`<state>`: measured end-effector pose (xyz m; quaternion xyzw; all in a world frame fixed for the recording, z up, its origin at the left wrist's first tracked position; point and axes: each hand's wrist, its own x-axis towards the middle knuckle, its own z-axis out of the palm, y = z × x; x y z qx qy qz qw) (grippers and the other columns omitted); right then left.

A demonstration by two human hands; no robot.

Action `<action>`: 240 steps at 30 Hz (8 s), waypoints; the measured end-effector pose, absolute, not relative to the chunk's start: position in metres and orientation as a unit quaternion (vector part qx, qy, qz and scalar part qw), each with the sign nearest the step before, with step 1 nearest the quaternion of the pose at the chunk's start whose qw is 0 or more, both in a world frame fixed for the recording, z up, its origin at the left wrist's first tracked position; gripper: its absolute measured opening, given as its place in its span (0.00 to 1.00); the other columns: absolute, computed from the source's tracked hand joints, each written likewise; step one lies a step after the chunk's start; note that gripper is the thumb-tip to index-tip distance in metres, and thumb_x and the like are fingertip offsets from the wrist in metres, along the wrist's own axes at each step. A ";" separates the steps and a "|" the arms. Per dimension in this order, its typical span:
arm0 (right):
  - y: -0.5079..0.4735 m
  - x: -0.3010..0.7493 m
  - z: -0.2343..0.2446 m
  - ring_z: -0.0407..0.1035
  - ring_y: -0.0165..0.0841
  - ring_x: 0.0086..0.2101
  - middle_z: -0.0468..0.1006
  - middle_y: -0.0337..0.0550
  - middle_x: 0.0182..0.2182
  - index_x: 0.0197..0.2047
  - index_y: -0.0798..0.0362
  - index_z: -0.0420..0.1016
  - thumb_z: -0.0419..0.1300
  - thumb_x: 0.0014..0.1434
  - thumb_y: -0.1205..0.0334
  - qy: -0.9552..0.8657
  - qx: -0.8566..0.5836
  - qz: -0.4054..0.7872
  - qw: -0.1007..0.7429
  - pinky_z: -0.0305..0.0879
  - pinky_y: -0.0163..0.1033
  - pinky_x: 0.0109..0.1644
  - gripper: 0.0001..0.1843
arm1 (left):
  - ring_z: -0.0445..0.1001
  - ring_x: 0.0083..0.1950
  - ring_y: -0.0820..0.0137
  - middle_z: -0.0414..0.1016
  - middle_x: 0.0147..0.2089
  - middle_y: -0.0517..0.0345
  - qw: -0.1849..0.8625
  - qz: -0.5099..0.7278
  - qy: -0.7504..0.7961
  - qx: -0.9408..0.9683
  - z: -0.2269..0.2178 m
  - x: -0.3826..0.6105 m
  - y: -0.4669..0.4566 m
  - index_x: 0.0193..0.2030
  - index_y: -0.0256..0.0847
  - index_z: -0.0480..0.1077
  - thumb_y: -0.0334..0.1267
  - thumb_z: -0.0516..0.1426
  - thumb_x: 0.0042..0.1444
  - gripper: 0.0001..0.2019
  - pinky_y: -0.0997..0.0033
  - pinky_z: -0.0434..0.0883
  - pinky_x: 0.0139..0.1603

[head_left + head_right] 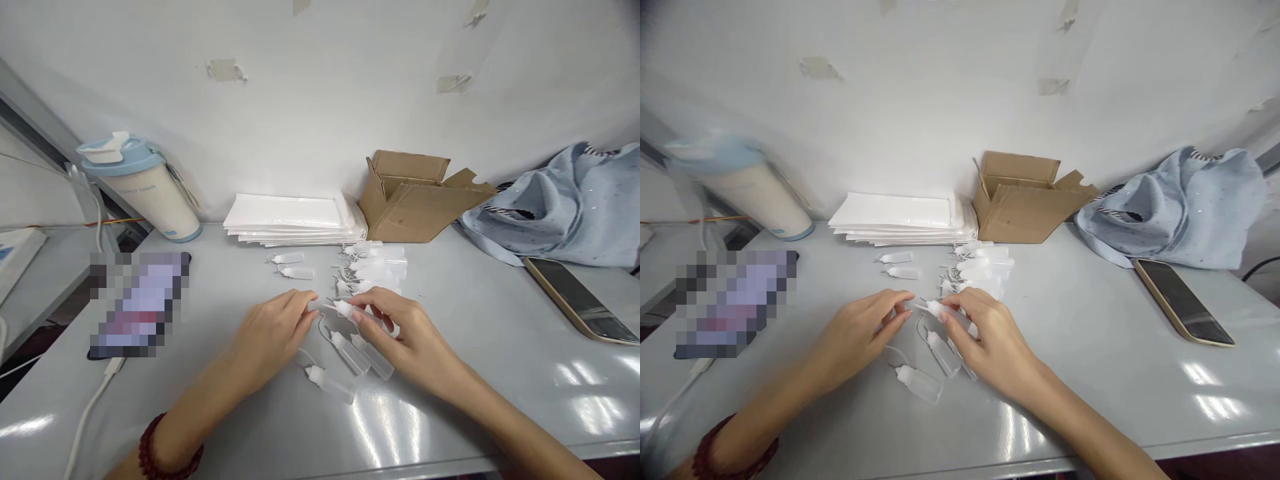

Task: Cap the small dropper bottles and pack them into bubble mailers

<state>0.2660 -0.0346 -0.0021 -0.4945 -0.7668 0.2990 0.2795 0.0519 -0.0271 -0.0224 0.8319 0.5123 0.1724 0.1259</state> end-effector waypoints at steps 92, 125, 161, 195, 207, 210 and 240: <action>-0.036 0.260 0.002 0.57 0.25 0.25 0.64 0.33 0.23 0.28 0.53 0.69 0.54 0.62 0.51 -0.616 -0.540 0.468 0.333 0.54 0.32 0.29 0.17 | 0.62 0.23 0.78 0.67 0.24 0.65 0.185 0.338 0.415 0.824 -0.020 0.063 -0.042 0.38 0.37 0.71 0.30 0.51 0.62 0.08 0.80 0.60 0.24; -0.043 0.259 0.004 0.62 0.27 0.25 0.68 0.36 0.22 0.29 0.53 0.69 0.54 0.62 0.55 -0.655 -0.505 0.427 0.364 0.60 0.32 0.29 0.13 | 0.63 0.23 0.78 0.68 0.23 0.65 0.222 0.340 0.368 0.836 -0.008 0.060 -0.046 0.36 0.38 0.70 0.29 0.52 0.61 0.06 0.79 0.61 0.24; -0.047 0.260 -0.003 0.59 0.30 0.20 0.65 0.36 0.18 0.25 0.49 0.71 0.54 0.59 0.47 -0.667 -0.561 0.379 0.310 0.59 0.33 0.24 0.18 | 0.62 0.22 0.75 0.66 0.22 0.61 0.212 0.309 0.363 0.853 -0.015 0.069 -0.053 0.31 0.34 0.70 0.27 0.49 0.58 0.10 0.74 0.62 0.27; -0.048 0.262 -0.007 0.58 0.28 0.20 0.66 0.35 0.20 0.28 0.50 0.69 0.53 0.62 0.51 -0.710 -0.535 0.347 0.301 0.54 0.31 0.19 0.15 | 0.60 0.23 0.76 0.64 0.23 0.63 0.206 0.247 0.361 0.875 -0.017 0.070 -0.054 0.27 0.35 0.67 0.26 0.50 0.56 0.09 0.74 0.60 0.26; -0.043 0.265 -0.008 0.62 0.26 0.21 0.69 0.35 0.21 0.30 0.51 0.69 0.53 0.63 0.56 -0.737 -0.494 0.330 0.322 0.57 0.29 0.20 0.12 | 0.61 0.24 0.75 0.67 0.25 0.61 0.254 0.292 0.373 0.843 -0.019 0.069 -0.051 0.34 0.35 0.68 0.28 0.50 0.60 0.07 0.74 0.58 0.27; -0.044 0.264 -0.005 0.63 0.26 0.22 0.70 0.34 0.21 0.29 0.51 0.70 0.53 0.63 0.57 -0.737 -0.487 0.327 0.336 0.60 0.28 0.23 0.12 | 0.61 0.23 0.76 0.66 0.24 0.62 0.283 0.301 0.388 0.824 -0.014 0.069 -0.050 0.34 0.35 0.68 0.29 0.50 0.60 0.07 0.76 0.59 0.26; -0.045 0.263 0.003 0.65 0.27 0.23 0.73 0.38 0.28 0.38 0.50 0.70 0.55 0.60 0.53 -0.702 -0.486 0.419 0.311 0.59 0.30 0.22 0.10 | 0.66 0.24 0.78 0.68 0.24 0.66 0.345 0.362 0.440 0.746 -0.003 0.064 -0.048 0.36 0.38 0.69 0.31 0.54 0.60 0.04 0.81 0.62 0.25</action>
